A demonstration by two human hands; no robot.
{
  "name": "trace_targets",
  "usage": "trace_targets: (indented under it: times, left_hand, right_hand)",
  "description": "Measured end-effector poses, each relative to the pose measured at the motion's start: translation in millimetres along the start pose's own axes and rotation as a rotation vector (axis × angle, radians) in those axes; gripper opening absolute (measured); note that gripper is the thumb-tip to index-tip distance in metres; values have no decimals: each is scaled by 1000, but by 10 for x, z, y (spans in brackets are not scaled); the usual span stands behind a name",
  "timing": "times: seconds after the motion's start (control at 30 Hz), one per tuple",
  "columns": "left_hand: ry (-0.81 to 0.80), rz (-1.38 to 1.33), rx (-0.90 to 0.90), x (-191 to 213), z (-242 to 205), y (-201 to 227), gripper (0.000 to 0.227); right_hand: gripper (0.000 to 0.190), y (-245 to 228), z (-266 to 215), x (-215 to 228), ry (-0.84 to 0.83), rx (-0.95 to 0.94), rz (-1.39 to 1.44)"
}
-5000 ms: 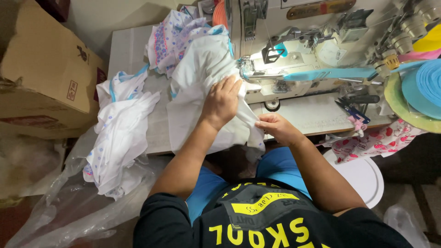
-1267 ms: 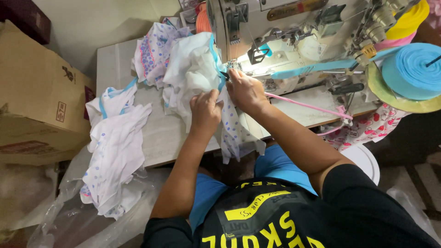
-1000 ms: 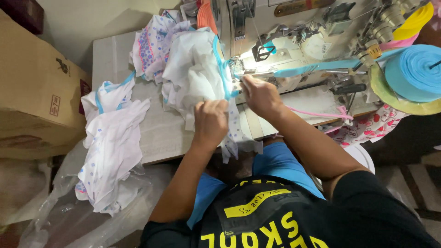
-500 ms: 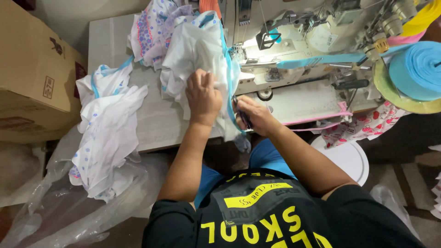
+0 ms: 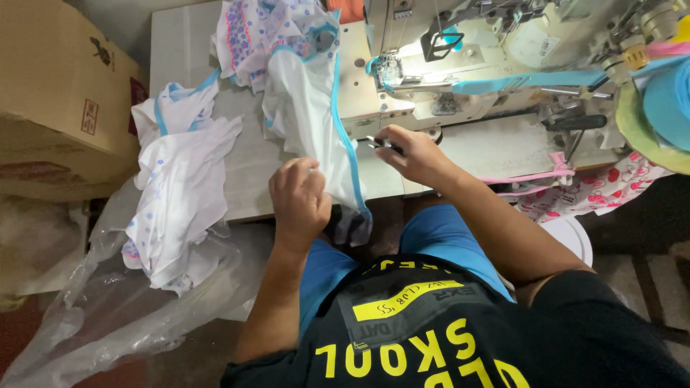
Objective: Sorting and organizing small fabric garments at a sewing workstation
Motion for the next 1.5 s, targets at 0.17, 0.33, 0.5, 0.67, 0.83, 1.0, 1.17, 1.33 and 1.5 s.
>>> trace_targets:
  times: [0.17,0.33,0.5,0.67,0.83,1.0,1.17,1.33,1.5]
  left_hand:
    - [-353,112,135,-629,-520,-573,17]
    - [-138,-189,112,-669,-337,-252,25]
    - [-244,-192,312,-1164,-582,-696,37]
    - [-266,-293,180,-794,-684,-427,26]
    - [-415,-363,321,-590,-1049,-376,19]
    - [-484,-251,195,-421,-986,-101,13]
    - [-490,-216,142,-344,-853,82,14]
    - [-490,-176,111,-313,-848,91,14]
    - [-501,-201,126,-319,-868,-30,14]
  right_hand:
    - [38,24,111,-788,-424,-254,789]
    - [14,110,249,-1358,-371,-309,1073]
    - [12,-195,199,-1046,-349,-337,1273]
    - [7,26,224,-915,-242,-207,974]
    - [39,-212,-65,-413,-314,-26,157]
    - [21,-290,-181,-511,-403,84,243]
    - [24,-540,-281,-679,-648,0,488]
    - [16,-564,-147,-943,-684,66,541]
    - [14,-485,-113,-1327,-677,98,650]
Point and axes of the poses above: each hand's wrist, its own z-axis towards the middle knuckle, its own x-axis out of the back of the hand, y = z × x, the point moved 8 cm from there along z, towards the middle knuckle, and after that the axes turned 14 degrees about -z, right-handed, at the moved point
